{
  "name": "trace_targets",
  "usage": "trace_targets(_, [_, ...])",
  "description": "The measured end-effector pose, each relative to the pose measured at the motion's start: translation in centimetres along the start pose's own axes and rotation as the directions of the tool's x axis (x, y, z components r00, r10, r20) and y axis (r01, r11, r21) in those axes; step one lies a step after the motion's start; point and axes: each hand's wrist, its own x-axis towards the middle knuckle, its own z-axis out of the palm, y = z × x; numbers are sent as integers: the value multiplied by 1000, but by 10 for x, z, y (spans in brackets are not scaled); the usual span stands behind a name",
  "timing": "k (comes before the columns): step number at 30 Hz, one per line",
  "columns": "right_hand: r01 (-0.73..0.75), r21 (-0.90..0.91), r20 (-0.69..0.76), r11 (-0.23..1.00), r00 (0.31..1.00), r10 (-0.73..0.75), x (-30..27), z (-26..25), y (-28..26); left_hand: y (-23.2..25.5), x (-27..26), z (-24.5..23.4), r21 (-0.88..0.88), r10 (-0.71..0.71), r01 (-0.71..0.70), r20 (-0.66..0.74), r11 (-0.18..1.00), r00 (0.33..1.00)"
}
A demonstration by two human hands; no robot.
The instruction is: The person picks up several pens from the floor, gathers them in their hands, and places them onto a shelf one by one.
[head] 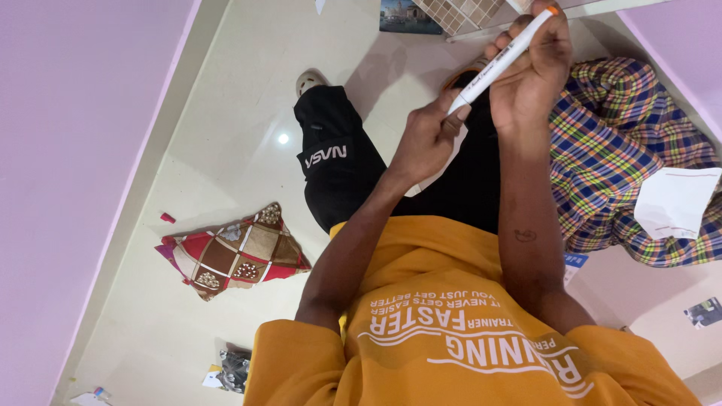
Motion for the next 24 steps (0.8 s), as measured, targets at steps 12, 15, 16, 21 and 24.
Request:
trace_targets(12, [-93,11,-61,996,994,93,-47,48,-43,33,-82,-34,-251,-135,133,9,959,991])
trace_targets(15, [-41,-79,37,996,998,45,-65,71,-50,45,-84,-33,-223,-89,91,16,971,996])
trace_targets(16, [-33,-91,52,995,998,37,-69,77,-52,49,-85,-33,-223,-81,83,21,971,997])
trace_targets(21, [-43,-100,85,994,995,51,-85,98,-65,58,-87,-35,-184,56,-63,-41,981,998])
trace_targets(24, [-50,-123,88,991,994,61,-92,105,-67,66,-90,-32,-181,27,-32,-31,983,999])
